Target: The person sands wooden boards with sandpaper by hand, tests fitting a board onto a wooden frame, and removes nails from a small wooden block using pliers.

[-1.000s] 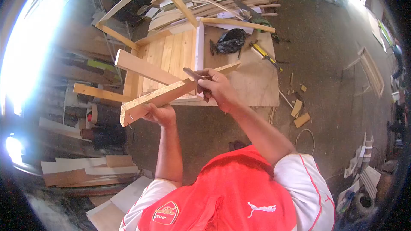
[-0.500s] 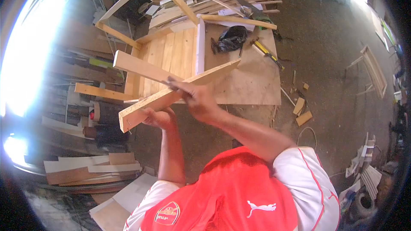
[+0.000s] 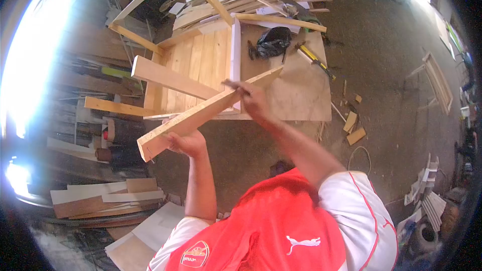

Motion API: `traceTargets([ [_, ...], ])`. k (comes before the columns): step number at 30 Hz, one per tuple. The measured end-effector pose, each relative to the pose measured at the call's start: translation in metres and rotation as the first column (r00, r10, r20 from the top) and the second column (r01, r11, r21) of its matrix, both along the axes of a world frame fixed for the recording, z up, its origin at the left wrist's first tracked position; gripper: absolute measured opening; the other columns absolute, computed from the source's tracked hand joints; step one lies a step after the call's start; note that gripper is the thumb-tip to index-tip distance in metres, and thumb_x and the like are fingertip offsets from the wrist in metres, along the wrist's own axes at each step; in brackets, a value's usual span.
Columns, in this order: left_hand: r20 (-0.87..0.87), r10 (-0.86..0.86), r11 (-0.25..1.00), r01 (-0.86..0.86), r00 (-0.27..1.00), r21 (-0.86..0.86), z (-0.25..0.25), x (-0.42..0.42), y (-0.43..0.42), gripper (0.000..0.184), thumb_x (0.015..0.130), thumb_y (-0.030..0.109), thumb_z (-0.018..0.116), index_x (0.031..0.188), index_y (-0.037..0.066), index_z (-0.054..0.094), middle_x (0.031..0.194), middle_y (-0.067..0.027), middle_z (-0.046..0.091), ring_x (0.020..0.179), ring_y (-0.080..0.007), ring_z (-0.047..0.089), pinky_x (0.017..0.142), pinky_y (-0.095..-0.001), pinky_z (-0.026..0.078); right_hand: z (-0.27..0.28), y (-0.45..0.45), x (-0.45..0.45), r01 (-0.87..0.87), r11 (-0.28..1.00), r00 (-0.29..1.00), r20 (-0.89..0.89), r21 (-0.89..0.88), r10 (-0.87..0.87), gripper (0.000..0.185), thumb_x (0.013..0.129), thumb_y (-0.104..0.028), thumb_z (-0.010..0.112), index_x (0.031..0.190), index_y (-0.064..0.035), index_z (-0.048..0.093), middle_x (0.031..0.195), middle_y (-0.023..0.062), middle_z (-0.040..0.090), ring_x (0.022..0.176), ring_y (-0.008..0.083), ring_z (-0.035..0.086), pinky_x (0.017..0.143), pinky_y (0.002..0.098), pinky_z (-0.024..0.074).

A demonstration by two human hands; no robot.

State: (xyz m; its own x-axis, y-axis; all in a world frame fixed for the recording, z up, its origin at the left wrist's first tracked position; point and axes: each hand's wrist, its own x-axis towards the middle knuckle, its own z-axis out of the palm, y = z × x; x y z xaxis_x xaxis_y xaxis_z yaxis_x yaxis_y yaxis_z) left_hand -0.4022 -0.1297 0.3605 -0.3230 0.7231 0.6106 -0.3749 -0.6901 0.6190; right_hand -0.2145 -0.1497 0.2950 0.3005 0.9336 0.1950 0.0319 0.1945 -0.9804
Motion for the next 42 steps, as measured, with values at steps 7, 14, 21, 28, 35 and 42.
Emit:
traceTargets([
  [7, -0.057, -0.01, 1.0, 0.011, 0.998, 0.02, -0.01, -0.019, 0.012, 0.048, 0.089, 0.046, 0.075, 0.112, 0.015, 0.047, 0.095, -0.0017, 0.053, 0.095, -0.0214, 0.057, 0.087, -0.0405, 0.05, 0.005, -0.001, -0.022, 0.055, 0.995, 0.996, -0.072, 0.085, -0.049, 0.033, 0.102, -0.006, 0.05, 0.129, -0.0101, 0.068, 0.129, 0.009, 0.07, 0.112, 0.0175, 0.066, 0.098, 0.03, 0.048],
  [14, -0.072, 0.042, 0.998, -0.045, 0.997, -0.037, -0.006, -0.022, 0.015, 0.053, 0.09, 0.05, 0.072, 0.115, 0.011, 0.047, 0.101, -0.0038, 0.056, 0.098, -0.0202, 0.058, 0.088, -0.0394, 0.05, -0.077, 0.038, 0.031, 0.173, 0.981, 0.98, 0.11, -0.087, -0.163, 0.032, 0.104, -0.008, 0.046, 0.128, -0.0066, 0.068, 0.127, 0.0092, 0.07, 0.113, 0.0187, 0.065, 0.1, 0.0317, 0.0466],
  [21, -0.077, -0.005, 1.0, 0.004, 0.997, -0.014, 0.001, -0.014, 0.026, 0.052, 0.089, 0.053, 0.072, 0.111, 0.017, 0.042, 0.093, -0.0009, 0.047, 0.086, -0.0188, 0.053, 0.072, -0.0361, 0.051, -0.105, 0.047, 0.023, 0.136, 0.99, 0.991, -0.008, -0.026, -0.136, 0.029, 0.1, -0.014, 0.056, 0.125, -0.0079, 0.069, 0.119, 0.0147, 0.072, 0.109, 0.0256, 0.068, 0.095, 0.0342, 0.0491],
  [28, -0.056, 0.039, 0.998, -0.043, 0.998, -0.056, 0.01, 0.0, 0.039, 0.055, 0.087, 0.059, 0.071, 0.104, 0.018, 0.039, 0.091, 0.0018, 0.043, 0.08, -0.0157, 0.047, 0.066, -0.0316, 0.047, -0.093, 0.055, 0.057, 0.084, 0.996, 0.992, -0.095, 0.024, -0.081, 0.031, 0.1, -0.01, 0.053, 0.127, -0.008, 0.068, 0.12, 0.0133, 0.072, 0.109, 0.0223, 0.067, 0.095, 0.0309, 0.0483],
  [35, -0.042, 0.188, 0.969, -0.193, 0.981, -0.154, 0.022, 0.016, 0.041, 0.062, 0.084, 0.07, 0.068, 0.098, 0.014, 0.046, 0.089, 0.002, 0.044, 0.081, -0.0146, 0.05, 0.071, -0.0312, 0.047, -0.15, 0.071, 0.097, 0.06, 0.97, 0.993, -0.083, -0.234, -0.081, 0.036, 0.101, 0.002, 0.046, 0.132, -0.0025, 0.064, 0.135, 0.0093, 0.066, 0.122, 0.0172, 0.06, 0.105, 0.0279, 0.0421],
  [42, -0.011, 0.195, 0.96, -0.193, 0.981, -0.204, 0.017, 0.003, 0.046, 0.067, 0.083, 0.071, 0.066, 0.106, 0.01, 0.054, 0.093, -0.0022, 0.054, 0.089, -0.0174, 0.057, 0.081, -0.0348, 0.05, -0.114, 0.06, 0.089, -0.005, 0.991, 0.982, -0.186, -0.132, -0.019, 0.034, 0.101, -0.007, 0.048, 0.128, -0.0073, 0.067, 0.125, 0.0097, 0.071, 0.109, 0.0192, 0.066, 0.097, 0.0301, 0.0475],
])
